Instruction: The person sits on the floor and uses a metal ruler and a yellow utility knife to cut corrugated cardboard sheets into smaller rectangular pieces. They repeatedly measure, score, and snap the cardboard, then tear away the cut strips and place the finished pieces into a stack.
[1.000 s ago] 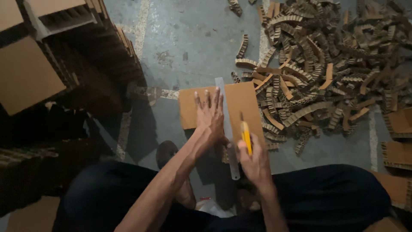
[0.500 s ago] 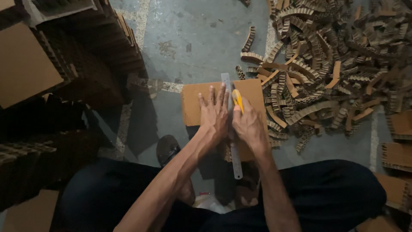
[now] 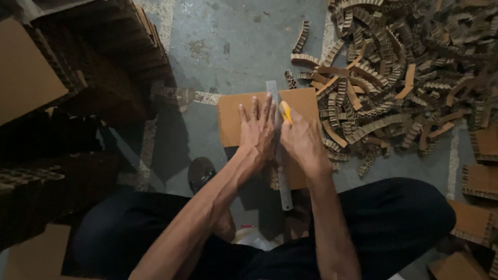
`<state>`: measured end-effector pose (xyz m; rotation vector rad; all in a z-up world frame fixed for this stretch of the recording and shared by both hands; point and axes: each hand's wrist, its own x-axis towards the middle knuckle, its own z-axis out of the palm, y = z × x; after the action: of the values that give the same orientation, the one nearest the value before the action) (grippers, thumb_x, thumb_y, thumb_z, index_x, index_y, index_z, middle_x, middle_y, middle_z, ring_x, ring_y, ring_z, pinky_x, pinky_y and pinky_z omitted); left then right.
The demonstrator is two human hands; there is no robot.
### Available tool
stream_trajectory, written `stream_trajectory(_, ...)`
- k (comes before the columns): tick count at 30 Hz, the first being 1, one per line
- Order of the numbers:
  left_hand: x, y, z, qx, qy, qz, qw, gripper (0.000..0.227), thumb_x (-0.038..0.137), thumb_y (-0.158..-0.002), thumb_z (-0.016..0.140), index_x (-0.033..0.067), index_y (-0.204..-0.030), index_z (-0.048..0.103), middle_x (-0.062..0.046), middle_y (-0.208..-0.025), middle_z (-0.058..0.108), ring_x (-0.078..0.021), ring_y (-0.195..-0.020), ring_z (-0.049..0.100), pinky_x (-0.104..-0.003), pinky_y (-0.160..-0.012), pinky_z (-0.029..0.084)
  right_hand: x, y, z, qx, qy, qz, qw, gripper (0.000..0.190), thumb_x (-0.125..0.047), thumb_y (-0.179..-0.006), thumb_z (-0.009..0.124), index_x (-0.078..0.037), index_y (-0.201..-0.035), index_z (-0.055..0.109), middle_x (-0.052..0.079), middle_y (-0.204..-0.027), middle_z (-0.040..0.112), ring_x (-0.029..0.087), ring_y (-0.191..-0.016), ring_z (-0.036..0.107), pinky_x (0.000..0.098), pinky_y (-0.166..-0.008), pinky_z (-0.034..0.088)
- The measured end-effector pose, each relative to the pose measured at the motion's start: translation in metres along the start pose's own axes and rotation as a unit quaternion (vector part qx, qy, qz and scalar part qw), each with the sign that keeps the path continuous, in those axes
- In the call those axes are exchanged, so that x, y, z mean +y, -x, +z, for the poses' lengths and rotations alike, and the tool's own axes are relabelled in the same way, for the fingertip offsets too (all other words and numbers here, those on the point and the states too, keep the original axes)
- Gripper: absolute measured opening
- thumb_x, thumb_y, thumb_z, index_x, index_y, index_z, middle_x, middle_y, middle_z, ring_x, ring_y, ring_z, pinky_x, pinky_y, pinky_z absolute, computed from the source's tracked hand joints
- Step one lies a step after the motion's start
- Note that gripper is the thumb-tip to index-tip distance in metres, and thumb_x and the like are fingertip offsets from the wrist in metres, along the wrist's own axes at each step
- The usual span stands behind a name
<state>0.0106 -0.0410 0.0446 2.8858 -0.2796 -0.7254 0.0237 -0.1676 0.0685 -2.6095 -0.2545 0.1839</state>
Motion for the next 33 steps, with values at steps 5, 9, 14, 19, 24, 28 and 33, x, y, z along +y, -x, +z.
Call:
stream_trajectory(5, -0.002, 0.002, 0.001, 0.007, -0.008, 0.001, 1.0, 0.169, 0.074, -0.036, 0.093, 0.0, -0.161, 0.007, -0.016, -0.171, -0.002, -0.044, -0.156, 0.002, -0.072, -0.119, 0.006, 0.003, 0.071, -0.012, 0.061, -0.029, -0.093, 0.993, 0.035, -0.015, -0.096, 0.055, 0.005, -0.123, 0.065, 0.037, -0.108, 0.067, 0.056, -0.098, 0.062, 0.0558, -0.085, 0.051)
stream_trajectory(9, -0.002, 0.002, 0.005, 0.021, -0.037, 0.0, 0.999, 0.17, 0.075, -0.036, 0.092, 0.0005, -0.162, 0.007, -0.015, -0.171, -0.001, -0.0431, -0.156, 0.003, -0.073, -0.118, 0.003, -0.004, 0.129, -0.027, -0.067, -0.026, 0.077, 0.994, 0.039, -0.018, -0.095, 0.054, -0.001, -0.13, 0.062, 0.031, -0.087, 0.068, 0.049, -0.08, 0.068, 0.0525, -0.07, 0.055)
stream_trajectory(14, -0.001, 0.001, 0.0, 0.0, -0.026, 0.002, 1.0, 0.172, 0.078, -0.035, 0.092, -0.0013, -0.161, 0.005, -0.017, -0.171, -0.002, -0.0441, -0.156, 0.0, -0.074, -0.116, -0.001, -0.013, 0.181, -0.038, -0.144, -0.009, 0.186, 0.972, 0.038, -0.02, -0.095, 0.055, -0.006, -0.129, 0.061, 0.028, -0.069, 0.067, 0.043, -0.065, 0.069, 0.0495, -0.056, 0.054)
stream_trajectory(19, 0.004, 0.006, -0.006, -0.018, -0.049, -0.007, 0.999, 0.174, 0.08, -0.036, 0.091, -0.0029, -0.162, 0.004, -0.02, -0.171, -0.003, -0.0458, -0.156, 0.0, -0.075, -0.116, -0.002, 0.016, 0.219, -0.05, -0.13, -0.007, 0.156, 0.979, 0.038, -0.025, -0.094, 0.057, -0.004, -0.125, 0.061, 0.024, -0.072, 0.07, 0.041, -0.064, 0.071, 0.0487, -0.06, 0.056)
stream_trajectory(24, 0.004, 0.007, -0.009, -0.023, -0.06, -0.01, 0.998, 0.175, 0.08, -0.036, 0.091, -0.004, -0.16, 0.002, -0.02, -0.171, -0.005, -0.0457, -0.155, -0.001, -0.074, -0.116, -0.003, 0.03, 0.218, -0.008, 0.056, -0.068, 0.228, 0.97, 0.038, -0.037, -0.096, 0.062, -0.002, -0.111, 0.063, 0.025, -0.08, 0.07, 0.041, -0.072, 0.07, 0.0492, -0.061, 0.054)
stream_trajectory(28, 0.002, 0.006, -0.007, 0.001, -0.042, 0.0, 0.999, 0.175, 0.078, -0.034, 0.092, -0.003, -0.161, 0.003, -0.019, -0.171, -0.003, -0.0456, -0.156, 0.0, -0.073, -0.117, -0.001, 0.042, 0.2, 0.047, 0.03, -0.158, 0.218, 0.963, 0.043, -0.041, -0.087, 0.072, -0.003, -0.105, 0.063, 0.021, -0.074, 0.07, 0.03, -0.063, 0.07, 0.0411, -0.057, 0.053)
stream_trajectory(33, -0.012, 0.01, 0.001, 0.031, 0.041, 0.037, 0.998, 0.176, 0.069, -0.031, 0.097, -0.004, -0.161, 0.004, -0.021, -0.17, -0.002, -0.0441, -0.157, -0.002, -0.069, -0.119, 0.001, 0.076, 0.2, 0.069, 0.066, -0.382, 0.263, 0.883, 0.033, -0.031, -0.088, 0.075, -0.002, -0.092, 0.058, 0.013, -0.075, 0.076, 0.013, -0.051, 0.058, 0.029, -0.047, 0.046)
